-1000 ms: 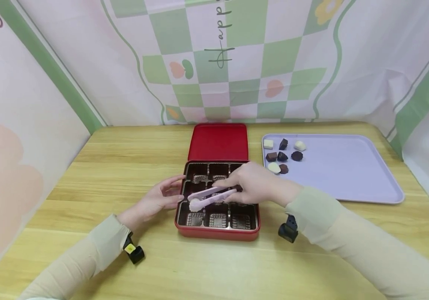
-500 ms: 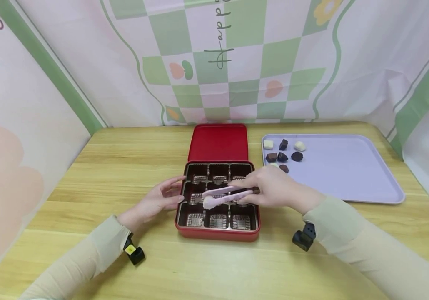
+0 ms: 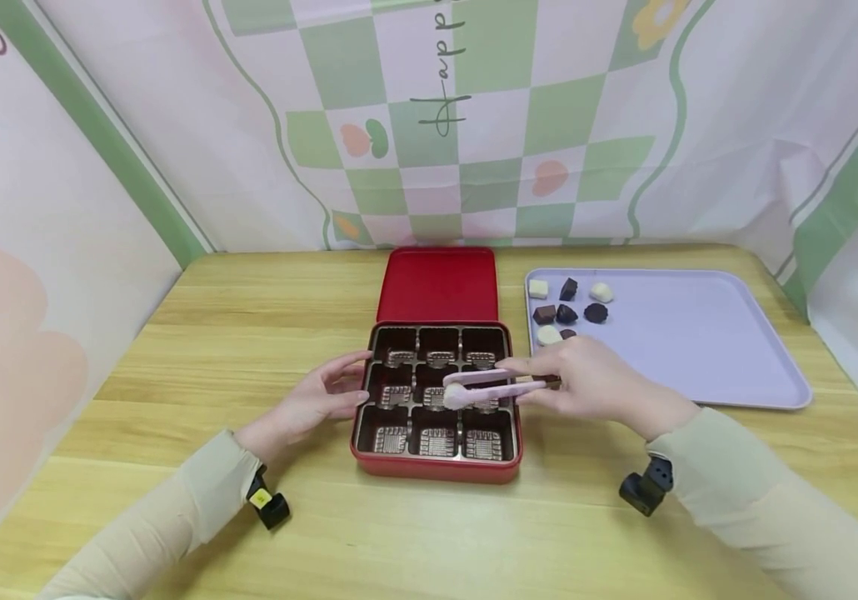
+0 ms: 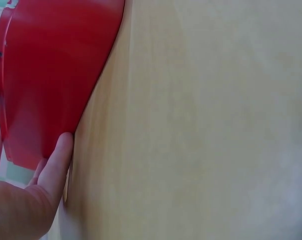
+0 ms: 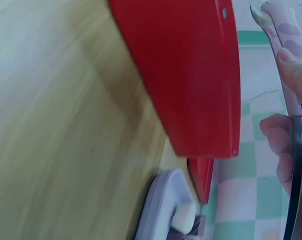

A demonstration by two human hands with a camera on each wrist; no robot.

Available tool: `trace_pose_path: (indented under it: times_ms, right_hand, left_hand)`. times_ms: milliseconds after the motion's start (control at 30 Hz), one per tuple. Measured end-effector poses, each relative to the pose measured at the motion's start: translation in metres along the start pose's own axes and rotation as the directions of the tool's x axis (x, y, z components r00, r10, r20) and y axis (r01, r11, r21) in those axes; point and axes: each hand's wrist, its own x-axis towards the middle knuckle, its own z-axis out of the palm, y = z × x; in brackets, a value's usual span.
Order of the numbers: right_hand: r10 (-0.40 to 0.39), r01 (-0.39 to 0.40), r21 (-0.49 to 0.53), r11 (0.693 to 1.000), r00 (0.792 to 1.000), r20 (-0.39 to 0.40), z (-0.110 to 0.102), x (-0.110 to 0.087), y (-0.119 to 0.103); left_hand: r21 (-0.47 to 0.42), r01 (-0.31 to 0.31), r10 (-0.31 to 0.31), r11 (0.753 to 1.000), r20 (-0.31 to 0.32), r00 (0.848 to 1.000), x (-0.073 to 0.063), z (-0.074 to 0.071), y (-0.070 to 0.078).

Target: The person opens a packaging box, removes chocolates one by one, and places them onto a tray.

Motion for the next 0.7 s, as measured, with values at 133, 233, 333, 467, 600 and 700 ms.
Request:
trace_pose_path:
  times_ms: [133,233,333,467,600,700]
  right_hand:
    - [0.026,-0.026,-0.005,1.000,1.000,-0.011,-0.002,-0.011,0.005]
    - [0.049,-0.050,-0.016,0.999,0.998,-0.024,-0.005,-0.020,0.009]
    - [0.080,-0.081,-0.047,0.996,0.996,-0.034,-0.009,-0.028,0.012]
    - [0.119,-0.122,-0.092,0.988,0.992,-0.041,-0.015,-0.038,0.018]
    - [0.147,-0.153,-0.115,0.981,0.987,-0.059,-0.019,-0.050,0.025]
    - [0.173,-0.181,-0.137,0.974,0.983,-0.068,-0.023,-0.060,0.033]
  left_hand:
    - [0.000,-0.001,0.001,1.000,0.003,1.000,0.000,0.000,0.001]
    - [-0.003,-0.003,0.003,1.000,0.004,1.000,0.000,0.000,0.001]
    - [-0.006,-0.004,0.004,1.000,0.003,1.000,0.000,0.000,0.001]
    - [-0.006,-0.003,0.003,1.000,0.002,1.000,0.000,0.000,0.001]
    - [-0.004,-0.003,0.003,1.000,0.002,1.000,0.000,0.000,0.000]
    - [-0.004,-0.004,0.004,1.000,0.002,1.000,0.001,0.000,0.000]
